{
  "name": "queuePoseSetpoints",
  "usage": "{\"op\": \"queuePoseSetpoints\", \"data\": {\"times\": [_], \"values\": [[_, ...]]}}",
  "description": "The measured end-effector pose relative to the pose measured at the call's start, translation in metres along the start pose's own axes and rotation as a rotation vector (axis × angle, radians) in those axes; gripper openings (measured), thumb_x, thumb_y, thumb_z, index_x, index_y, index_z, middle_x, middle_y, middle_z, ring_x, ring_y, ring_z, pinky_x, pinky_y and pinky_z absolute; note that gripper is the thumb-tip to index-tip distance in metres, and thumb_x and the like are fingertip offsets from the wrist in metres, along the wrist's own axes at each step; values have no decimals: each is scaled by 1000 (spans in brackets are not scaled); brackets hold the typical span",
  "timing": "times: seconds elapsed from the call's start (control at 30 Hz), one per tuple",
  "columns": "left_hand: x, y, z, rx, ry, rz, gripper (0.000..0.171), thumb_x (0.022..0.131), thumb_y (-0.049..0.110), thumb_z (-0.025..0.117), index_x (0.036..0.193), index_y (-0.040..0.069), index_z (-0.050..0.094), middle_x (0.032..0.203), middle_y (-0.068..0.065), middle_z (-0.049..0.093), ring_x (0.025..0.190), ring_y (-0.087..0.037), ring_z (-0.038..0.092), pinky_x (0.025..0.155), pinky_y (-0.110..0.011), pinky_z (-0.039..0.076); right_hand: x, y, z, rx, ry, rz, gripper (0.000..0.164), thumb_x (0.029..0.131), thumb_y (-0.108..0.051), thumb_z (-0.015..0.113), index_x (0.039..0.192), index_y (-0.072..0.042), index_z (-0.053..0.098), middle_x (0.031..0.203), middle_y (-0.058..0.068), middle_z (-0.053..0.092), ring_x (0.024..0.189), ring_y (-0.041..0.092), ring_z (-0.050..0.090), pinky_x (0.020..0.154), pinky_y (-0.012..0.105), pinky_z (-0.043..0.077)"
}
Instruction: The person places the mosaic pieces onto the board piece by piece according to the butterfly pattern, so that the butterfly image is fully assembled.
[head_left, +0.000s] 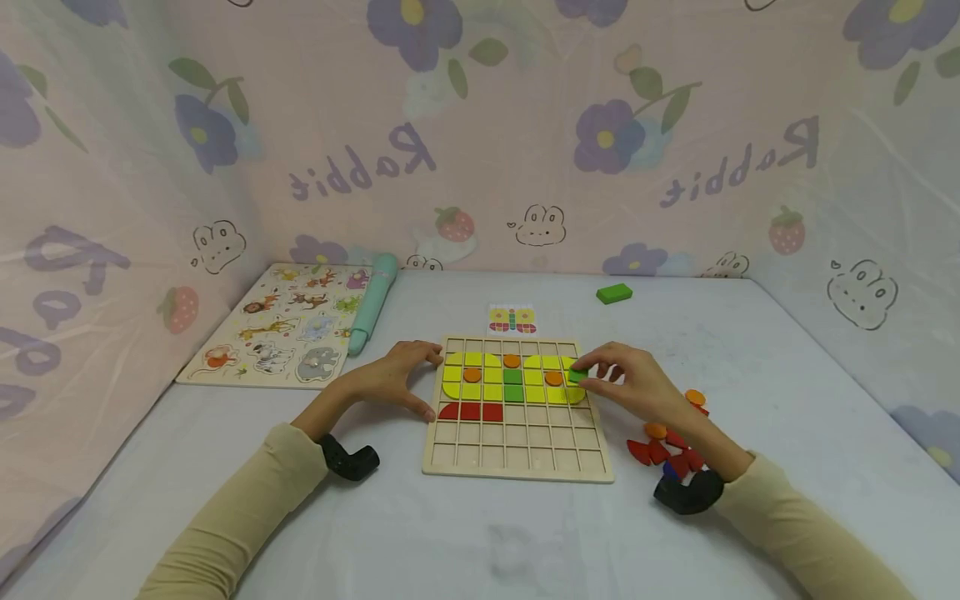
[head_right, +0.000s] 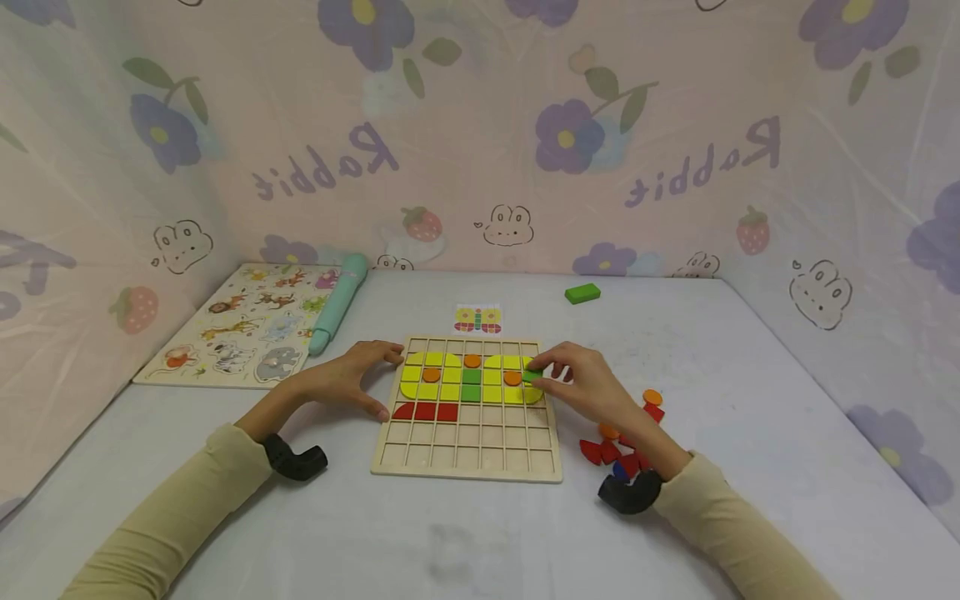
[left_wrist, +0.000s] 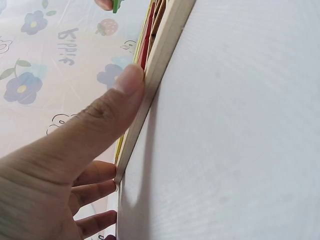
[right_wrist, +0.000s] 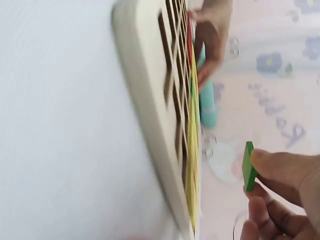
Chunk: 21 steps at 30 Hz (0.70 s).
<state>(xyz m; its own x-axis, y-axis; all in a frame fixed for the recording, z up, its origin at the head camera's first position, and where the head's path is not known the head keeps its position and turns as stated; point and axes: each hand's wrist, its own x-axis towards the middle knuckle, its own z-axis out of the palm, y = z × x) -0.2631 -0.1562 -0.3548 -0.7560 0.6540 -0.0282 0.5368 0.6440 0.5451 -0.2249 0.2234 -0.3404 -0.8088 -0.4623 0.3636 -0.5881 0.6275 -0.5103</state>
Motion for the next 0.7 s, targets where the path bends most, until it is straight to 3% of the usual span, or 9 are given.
{"op": "queuePoseSetpoints", "data": {"times": [0.33, 0.7], "values": [[0, -2, 0, 8, -2, 3, 81, 67, 44, 82, 128, 6, 46, 147, -15, 31, 137, -36, 19, 110, -53, 16, 16, -27, 47, 170, -101, -154, 22, 77, -10, 75, 98, -9, 70, 92, -1, 66, 68, 11, 51, 58, 24, 46], [0, 0, -1, 2, -3, 6, 79, 67, 42, 82, 127, 6, 46, 147, -15, 32, 136, -36, 19, 110, -54, 16, 17, -28, 64, 153, -140, -149, 19, 77, -21, 77, 94, -17, 70, 86, -7, 64, 68, 13, 48, 57, 22, 39]]}}
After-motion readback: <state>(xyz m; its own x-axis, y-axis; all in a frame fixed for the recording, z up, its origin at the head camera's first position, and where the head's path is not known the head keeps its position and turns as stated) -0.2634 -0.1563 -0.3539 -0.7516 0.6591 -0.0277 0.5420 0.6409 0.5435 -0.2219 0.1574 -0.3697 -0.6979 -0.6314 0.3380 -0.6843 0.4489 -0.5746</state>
